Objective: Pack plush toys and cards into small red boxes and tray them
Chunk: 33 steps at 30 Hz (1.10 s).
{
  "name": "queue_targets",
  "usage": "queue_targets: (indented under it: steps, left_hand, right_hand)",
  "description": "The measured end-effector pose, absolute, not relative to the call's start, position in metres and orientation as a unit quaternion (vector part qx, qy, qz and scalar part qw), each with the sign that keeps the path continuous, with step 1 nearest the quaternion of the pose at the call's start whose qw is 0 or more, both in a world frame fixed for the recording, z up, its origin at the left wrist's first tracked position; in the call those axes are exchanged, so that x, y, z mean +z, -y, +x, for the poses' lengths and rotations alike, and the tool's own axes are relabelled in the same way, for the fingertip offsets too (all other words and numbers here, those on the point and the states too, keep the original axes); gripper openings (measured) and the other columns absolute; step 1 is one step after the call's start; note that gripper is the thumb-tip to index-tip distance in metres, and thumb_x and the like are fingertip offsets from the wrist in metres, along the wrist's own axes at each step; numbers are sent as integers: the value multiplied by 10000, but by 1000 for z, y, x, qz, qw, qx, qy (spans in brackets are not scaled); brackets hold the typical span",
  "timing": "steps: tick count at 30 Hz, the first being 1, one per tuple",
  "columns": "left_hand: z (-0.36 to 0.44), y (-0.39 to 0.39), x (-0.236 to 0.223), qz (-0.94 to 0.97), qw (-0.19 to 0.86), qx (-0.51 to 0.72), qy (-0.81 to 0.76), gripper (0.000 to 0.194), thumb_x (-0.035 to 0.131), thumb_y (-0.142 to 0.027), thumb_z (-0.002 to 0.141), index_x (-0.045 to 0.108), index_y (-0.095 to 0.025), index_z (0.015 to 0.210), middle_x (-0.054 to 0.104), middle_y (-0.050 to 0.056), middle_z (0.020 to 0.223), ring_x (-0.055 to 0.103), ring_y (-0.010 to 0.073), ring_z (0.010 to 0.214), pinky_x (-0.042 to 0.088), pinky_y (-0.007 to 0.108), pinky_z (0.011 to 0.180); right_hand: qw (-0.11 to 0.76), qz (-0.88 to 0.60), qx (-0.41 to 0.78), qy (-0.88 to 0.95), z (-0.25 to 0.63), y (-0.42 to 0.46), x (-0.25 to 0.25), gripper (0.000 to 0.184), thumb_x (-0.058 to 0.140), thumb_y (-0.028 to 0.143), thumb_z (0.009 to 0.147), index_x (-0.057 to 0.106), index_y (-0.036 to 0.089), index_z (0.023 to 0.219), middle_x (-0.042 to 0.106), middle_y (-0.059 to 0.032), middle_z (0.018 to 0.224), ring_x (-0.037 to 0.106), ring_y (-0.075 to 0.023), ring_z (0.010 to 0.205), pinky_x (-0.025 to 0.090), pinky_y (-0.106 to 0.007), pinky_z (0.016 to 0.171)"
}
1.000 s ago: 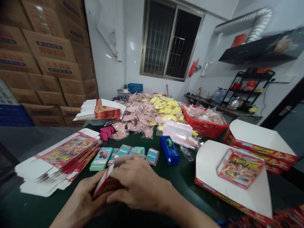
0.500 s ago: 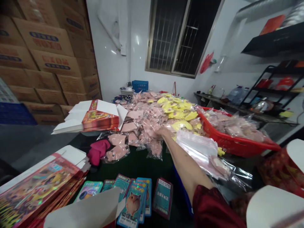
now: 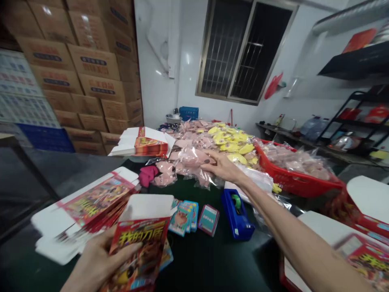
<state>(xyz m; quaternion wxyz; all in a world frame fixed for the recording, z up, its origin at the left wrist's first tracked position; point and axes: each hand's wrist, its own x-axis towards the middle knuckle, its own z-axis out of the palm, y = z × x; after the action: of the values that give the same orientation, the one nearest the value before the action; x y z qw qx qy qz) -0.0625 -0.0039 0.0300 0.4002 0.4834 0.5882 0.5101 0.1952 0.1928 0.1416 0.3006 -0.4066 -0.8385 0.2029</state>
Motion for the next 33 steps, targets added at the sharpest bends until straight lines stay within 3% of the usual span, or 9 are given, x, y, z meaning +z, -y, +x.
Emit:
queue_targets:
  steps: [4, 8, 13, 19, 21, 23, 25, 30, 33]
  left_hand:
    - [-51, 7, 39, 516, 482, 486, -515, 304, 732, -349, 657, 686, -145, 878, 742, 65, 826, 693, 220, 714, 562, 276, 635]
    - [-36, 14, 40, 514, 527, 493, -464, 306, 746, -321, 652, 677, -133, 883, 736, 64, 825, 684, 209, 715, 549, 279, 646]
    - [-22, 13, 48, 552, 525, 464, -453, 322, 747, -315, 643, 661, -133, 895, 722, 47, 819, 667, 205, 721, 537, 293, 655]
    - [-11, 3, 49, 582, 532, 453, -417, 292, 773, -284, 600, 678, -141, 836, 708, 14, 763, 651, 185, 695, 525, 282, 661]
    - [-13, 4, 42, 549, 542, 479, -418, 272, 757, -297, 628, 674, -138, 832, 713, 26, 763, 657, 184, 678, 532, 287, 649]
    - [-16, 6, 34, 522, 524, 511, -438, 270, 752, -305, 641, 672, -135, 835, 717, 41, 768, 660, 188, 670, 537, 289, 639]
    - [-19, 11, 29, 517, 490, 529, -461, 284, 760, -304, 629, 675, -131, 838, 718, 51, 772, 661, 197, 677, 541, 290, 640]
    - [-18, 25, 25, 547, 429, 532, -483, 222, 767, -233, 587, 671, -141, 764, 692, 9, 707, 620, 153, 609, 527, 230, 582]
    - [-14, 33, 23, 566, 364, 545, -500, 180, 771, -200, 545, 607, -145, 594, 653, -19, 625, 570, 115, 538, 496, 178, 503]
  right_hand:
    - [227, -289, 222, 903, 198, -125, 173, 351, 626, 373, 765, 646, 233, 1086, 656, 16, 845, 537, -111, 621, 410, -230, 572]
    - [115, -210, 139, 961, 197, -90, 181, 204, 556, 283, 838, 676, 266, 1001, 674, 19, 844, 584, -127, 722, 389, -233, 629]
    - [71, -199, -79, 974, 191, -64, 176, 185, 535, 148, 818, 684, 258, 818, 585, 9, 624, 406, -102, 498, 197, -263, 510]
    - [31, -160, -128, 978, 157, -43, 183, 119, 573, 142, 769, 611, 196, 669, 580, -9, 618, 385, -105, 491, 201, -273, 511]
    - [69, -226, -169, 957, 150, -41, 187, 59, 602, 167, 763, 636, 182, 808, 618, -50, 766, 471, -135, 582, 233, -259, 508]
    - [149, -292, -205, 922, 150, -39, 185, 217, 599, 169, 771, 615, 160, 987, 608, -101, 944, 532, -186, 726, 286, -257, 525]
    - [211, -300, -192, 910, 153, -36, 174, 256, 532, 160, 821, 575, 144, 1072, 600, -103, 955, 542, -193, 782, 341, -260, 559]
    - [179, -185, -20, 966, 146, -21, 115, 176, 442, 241, 910, 599, 162, 912, 630, -42, 836, 553, -155, 755, 423, -262, 652]
    - [198, -227, 21, 953, 135, -3, 90, 293, 481, 384, 886, 608, 136, 795, 642, -67, 790, 564, -188, 726, 442, -319, 649]
